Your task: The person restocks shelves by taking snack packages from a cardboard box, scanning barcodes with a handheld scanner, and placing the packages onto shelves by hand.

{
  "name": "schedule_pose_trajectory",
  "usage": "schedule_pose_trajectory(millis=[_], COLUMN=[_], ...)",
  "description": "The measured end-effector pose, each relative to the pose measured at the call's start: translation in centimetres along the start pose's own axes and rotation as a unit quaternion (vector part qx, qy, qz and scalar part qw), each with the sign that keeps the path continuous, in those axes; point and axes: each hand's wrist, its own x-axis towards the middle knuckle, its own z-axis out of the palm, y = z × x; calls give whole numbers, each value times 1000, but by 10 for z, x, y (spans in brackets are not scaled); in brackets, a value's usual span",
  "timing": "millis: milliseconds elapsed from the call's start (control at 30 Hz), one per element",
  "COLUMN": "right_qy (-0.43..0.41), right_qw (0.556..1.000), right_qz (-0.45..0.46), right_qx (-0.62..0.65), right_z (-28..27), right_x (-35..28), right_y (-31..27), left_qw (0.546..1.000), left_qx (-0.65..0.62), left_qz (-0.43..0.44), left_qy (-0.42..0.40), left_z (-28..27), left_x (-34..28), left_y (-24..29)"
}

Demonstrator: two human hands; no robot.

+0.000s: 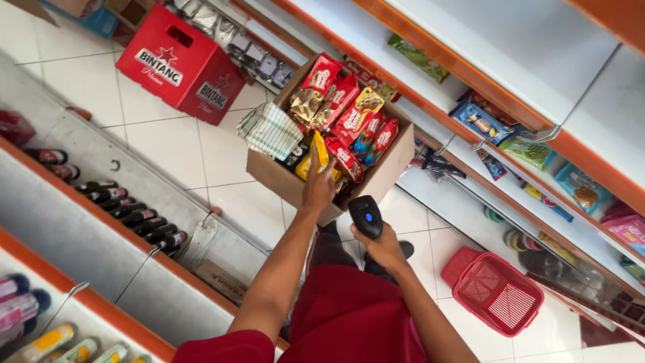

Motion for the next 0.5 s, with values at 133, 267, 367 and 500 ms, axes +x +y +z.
schedule_pose_trajectory(millis=[133, 267, 367, 500], right_qy=[16, 21, 31, 53], right_qw=[999, 999, 999, 995], right_qz=[38, -9, -19, 41], right_qx=[-26, 23, 37, 71], right_z=[3, 7, 8, 5], right_x=[-4, 3, 5, 7], right_y=[-4, 1, -5, -26], left_qw=[999, 993, 980, 891], left_qx=[0, -68, -120, -383], left_qz=[-40, -45, -78, -192], left_qy=[-17, 84, 140, 148], left_z=[6, -11, -34, -68], left_x=[14, 17, 17, 5], left_y=[-32, -38, -20, 20])
